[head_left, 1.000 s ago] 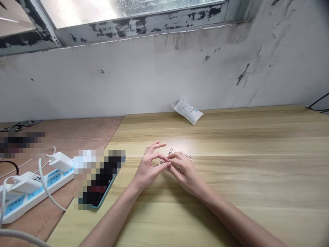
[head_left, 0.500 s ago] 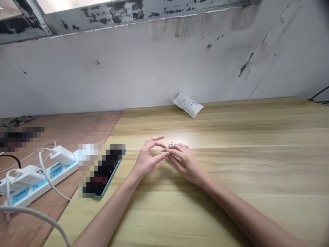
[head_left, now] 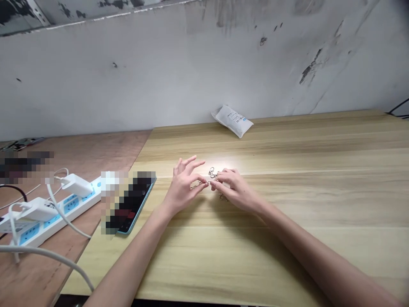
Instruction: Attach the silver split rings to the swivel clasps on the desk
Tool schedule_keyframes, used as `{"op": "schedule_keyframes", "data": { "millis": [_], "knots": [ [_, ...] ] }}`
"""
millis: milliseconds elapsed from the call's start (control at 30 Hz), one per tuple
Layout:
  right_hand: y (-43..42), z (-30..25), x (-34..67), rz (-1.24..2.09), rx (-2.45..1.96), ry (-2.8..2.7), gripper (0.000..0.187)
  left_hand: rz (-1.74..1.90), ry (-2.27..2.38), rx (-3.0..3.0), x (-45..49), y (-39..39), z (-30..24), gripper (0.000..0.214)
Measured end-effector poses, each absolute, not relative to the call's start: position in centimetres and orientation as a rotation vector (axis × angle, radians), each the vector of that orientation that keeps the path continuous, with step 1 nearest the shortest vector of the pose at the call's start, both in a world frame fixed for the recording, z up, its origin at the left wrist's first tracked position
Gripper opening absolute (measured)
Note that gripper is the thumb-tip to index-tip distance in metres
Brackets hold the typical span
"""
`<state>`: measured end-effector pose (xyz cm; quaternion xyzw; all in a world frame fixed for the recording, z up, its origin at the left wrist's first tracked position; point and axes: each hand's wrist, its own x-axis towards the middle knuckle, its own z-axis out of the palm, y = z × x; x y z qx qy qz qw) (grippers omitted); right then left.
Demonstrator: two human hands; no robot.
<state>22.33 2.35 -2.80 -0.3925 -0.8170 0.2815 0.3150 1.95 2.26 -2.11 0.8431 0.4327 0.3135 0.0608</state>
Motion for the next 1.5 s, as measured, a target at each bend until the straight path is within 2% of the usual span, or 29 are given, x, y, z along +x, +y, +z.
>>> {"op": "schedule_keyframes", "data": {
  "millis": [200, 367, 533, 667, 967, 1200, 1500],
  "knots": [
    [2.3, -2.0, 22.8, 1.397, -1.001, -1.978, 0.038, 0.876, 1.288, 3.021, 2.7, 1.4, -1.6, 0.018],
    [2.7, -1.7, 23.3, 1.593, -0.884, -1.968, 0.036, 0.952, 1.321, 2.972, 2.2, 1.5, -1.4, 0.011],
    [3.4, -2.3, 23.7, 1.240, -1.158, -1.952, 0.041, 1.002, 1.385, 2.731, 1.0, 2.5, -1.9, 0.003],
    [3.7, -2.9, 23.6, 1.078, -1.120, -1.963, 0.039, 1.006, 1.369, 2.661, 0.7, 2.8, -2.1, 0.005],
    [3.2, -3.7, 22.7, 0.977, -0.915, -2.110, 0.024, 1.064, 1.302, 2.557, 1.6, 2.2, -1.9, 0.005],
    [3.2, -4.0, 22.7, 0.876, -0.899, -2.130, 0.021, 1.095, 1.283, 2.506, 1.8, 2.0, -1.7, 0.006],
    [3.7, -3.8, 22.7, 0.085, -0.925, -2.298, 0.033, 1.024, 1.350, 2.444, 1.7, 2.1, -1.9, 0.008]
  ]
}}
